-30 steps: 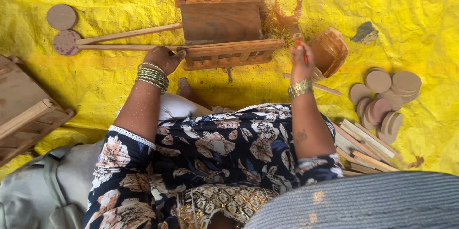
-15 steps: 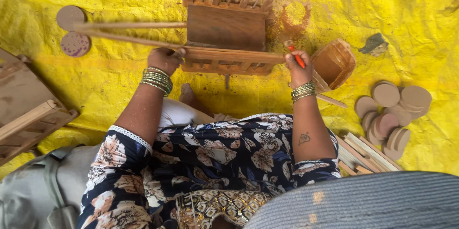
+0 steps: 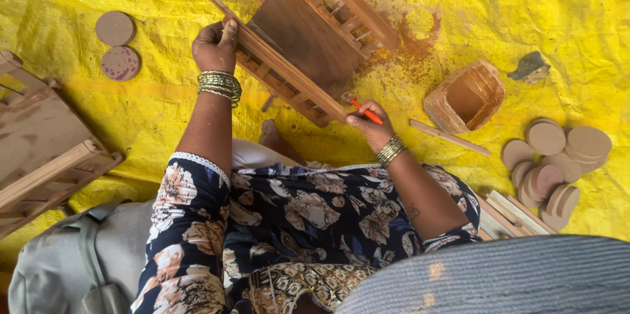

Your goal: The person sits on the floor and applies brown stain to a small wooden chair using a brush, dipping the brush into a container of stain and brushing the seat, rails and sides, rotating the chair to reach different surfaces.

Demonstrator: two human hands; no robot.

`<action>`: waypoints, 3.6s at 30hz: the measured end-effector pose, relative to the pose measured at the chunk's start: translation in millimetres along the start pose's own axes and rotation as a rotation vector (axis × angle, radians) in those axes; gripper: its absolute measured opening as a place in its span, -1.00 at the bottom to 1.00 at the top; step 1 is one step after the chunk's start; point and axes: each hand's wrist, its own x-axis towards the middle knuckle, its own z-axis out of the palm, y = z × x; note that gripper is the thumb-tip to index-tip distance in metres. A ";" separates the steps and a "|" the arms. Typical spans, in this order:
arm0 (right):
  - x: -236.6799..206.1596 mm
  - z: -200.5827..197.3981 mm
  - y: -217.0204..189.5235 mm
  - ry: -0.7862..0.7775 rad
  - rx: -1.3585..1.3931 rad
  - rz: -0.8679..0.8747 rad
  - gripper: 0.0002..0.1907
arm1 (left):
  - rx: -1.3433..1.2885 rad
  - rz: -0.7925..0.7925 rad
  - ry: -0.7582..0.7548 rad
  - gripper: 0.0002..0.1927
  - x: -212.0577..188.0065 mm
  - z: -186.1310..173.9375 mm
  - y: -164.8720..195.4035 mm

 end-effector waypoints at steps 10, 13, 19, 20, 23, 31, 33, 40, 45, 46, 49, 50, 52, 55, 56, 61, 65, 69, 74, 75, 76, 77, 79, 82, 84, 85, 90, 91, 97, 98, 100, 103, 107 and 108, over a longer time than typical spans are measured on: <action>-13.5 61.9 -17.1 -0.055 -0.272 -0.240 -0.75 | -0.030 -0.070 0.042 -0.21 22.8 15.2 -1.6; 5.3 52.4 -47.8 0.113 -0.570 -0.449 -0.80 | 0.157 -0.092 0.042 -0.03 9.1 20.1 -4.8; 103.0 46.7 -127.1 0.377 -0.859 -0.863 -0.77 | 0.221 -0.421 -0.250 0.42 -76.2 47.9 0.0; 114.6 47.3 -135.0 0.396 -0.956 -0.827 -0.80 | 0.247 -0.407 -0.216 0.41 -82.4 50.3 3.3; 149.7 58.4 -145.8 0.216 -0.156 -0.622 -0.81 | 0.344 -0.348 -0.127 0.40 -95.0 55.6 13.5; 180.9 22.4 -160.0 0.246 -1.298 -0.740 -0.49 | 0.427 -0.310 -0.041 0.37 -115.1 70.4 11.1; 181.4 17.3 -152.4 0.157 -1.354 -0.635 -0.45 | 0.409 -0.317 -0.054 0.36 -114.2 70.9 7.1; 153.9 27.8 -158.0 0.260 -1.309 -0.406 -0.50 | 0.495 -0.145 -0.160 0.27 -91.2 49.7 4.1; 63.4 30.6 -155.2 0.527 -1.414 -0.556 -0.59 | 0.432 0.074 -0.542 0.15 -47.0 36.1 -6.7; 46.1 33.6 -148.8 0.568 -1.451 -0.605 -0.61 | 0.448 0.113 -0.620 0.12 -41.8 35.7 -9.5; 6.1 40.0 -137.3 0.582 -1.396 -0.551 -0.61 | 0.395 0.110 -0.758 0.15 -31.7 29.8 -15.1; -8.3 43.5 -131.8 0.560 -1.350 -0.488 -0.59 | 0.443 0.120 -0.803 0.15 -30.4 25.0 -16.8; -29.5 53.8 -118.8 0.522 -1.451 -0.452 -0.60 | 0.534 0.153 -0.890 0.15 -25.5 19.8 -18.3; -45.2 61.1 -104.6 0.465 -1.398 -0.442 -0.63 | 0.310 -0.039 -0.928 0.21 -23.1 14.6 -19.9; -48.3 59.0 -102.3 0.439 -1.349 -0.448 -0.64 | 0.431 0.032 -0.936 0.21 -20.4 13.0 -19.7; -43.5 5.0 -119.6 0.403 -0.932 -0.474 -0.72 | 0.697 0.189 -0.884 0.16 -8.4 6.9 -10.1; -54.9 -45.3 -135.8 0.741 -0.757 -0.514 -0.64 | 0.710 0.282 -0.772 0.04 -20.7 -6.5 11.9; -57.6 -76.2 -144.7 0.778 -0.612 -0.699 -0.63 | 0.744 0.502 -0.708 -0.16 -41.6 -22.5 60.4; -52.9 -93.5 -139.2 0.794 -0.732 -0.371 -0.78 | 0.756 0.569 -0.643 -0.31 -76.8 -53.0 108.9; -52.5 -96.7 -137.4 0.804 -0.770 -0.281 -0.80 | 0.710 0.536 -0.626 -0.35 -84.0 -58.9 108.1; -50.6 -99.1 -134.8 0.809 -0.875 -0.334 -0.82 | 0.662 0.505 -0.609 -0.39 -86.6 -62.1 103.0; -48.9 -101.6 -132.4 0.813 -0.982 -0.389 -0.84 | 0.632 0.339 -0.578 -0.46 -86.5 -63.1 94.2; -46.8 -109.0 -129.4 0.808 -1.057 -0.374 -0.86 | 0.559 0.009 -0.516 -0.62 -86.4 -58.8 66.4; -44.4 -118.3 -122.2 0.812 -0.978 -0.259 -0.85 | 0.271 0.095 -0.524 -0.84 -52.6 -65.3 28.7; -39.8 -122.9 -117.6 0.851 -0.949 -0.332 -0.87 | 0.404 0.035 -0.416 -0.81 -41.1 -67.9 8.9; -36.4 -124.0 -115.9 0.799 -0.921 -0.327 -0.88 | 0.469 0.009 -0.359 -0.78 -35.4 -68.8 2.5; -38.2 -111.9 -117.5 0.716 -0.907 -0.229 -0.85 | 0.511 0.117 -0.405 -0.74 -35.8 -67.6 -11.4; -43.4 -107.1 -122.5 0.756 -0.917 -0.244 -0.84 | 0.552 0.151 -0.407 -0.74 -35.8 -69.3 -11.0; -74.3 -73.4 -162.1 0.903 -0.882 -0.403 -0.82 | 0.636 0.099 -0.432 -0.68 -32.2 -90.6 -3.3; -75.8 -68.1 -164.9 0.921 -0.895 -0.440 -0.84 | 0.653 0.104 -0.439 -0.66 -31.0 -92.8 -1.6; -78.1 -60.0 -166.5 0.928 -0.924 -0.531 -0.87 | 0.688 0.115 -0.451 -0.62 -29.9 -96.2 3.0; -76.9 -54.4 -162.7 0.895 -0.949 -0.601 -0.92 | 0.759 0.142 -0.484 -0.60 -30.7 -99.0 10.2; -74.5 -52.1 -154.9 0.861 -0.931 -0.511 -0.92 | 0.766 0.070 -0.454 -0.61 -32.8 -104.6 19.3; -74.3 -51.7 -153.7 0.853 -0.933 -0.501 -0.92 | 0.753 0.065 -0.453 -0.62 -32.8 -107.2 21.4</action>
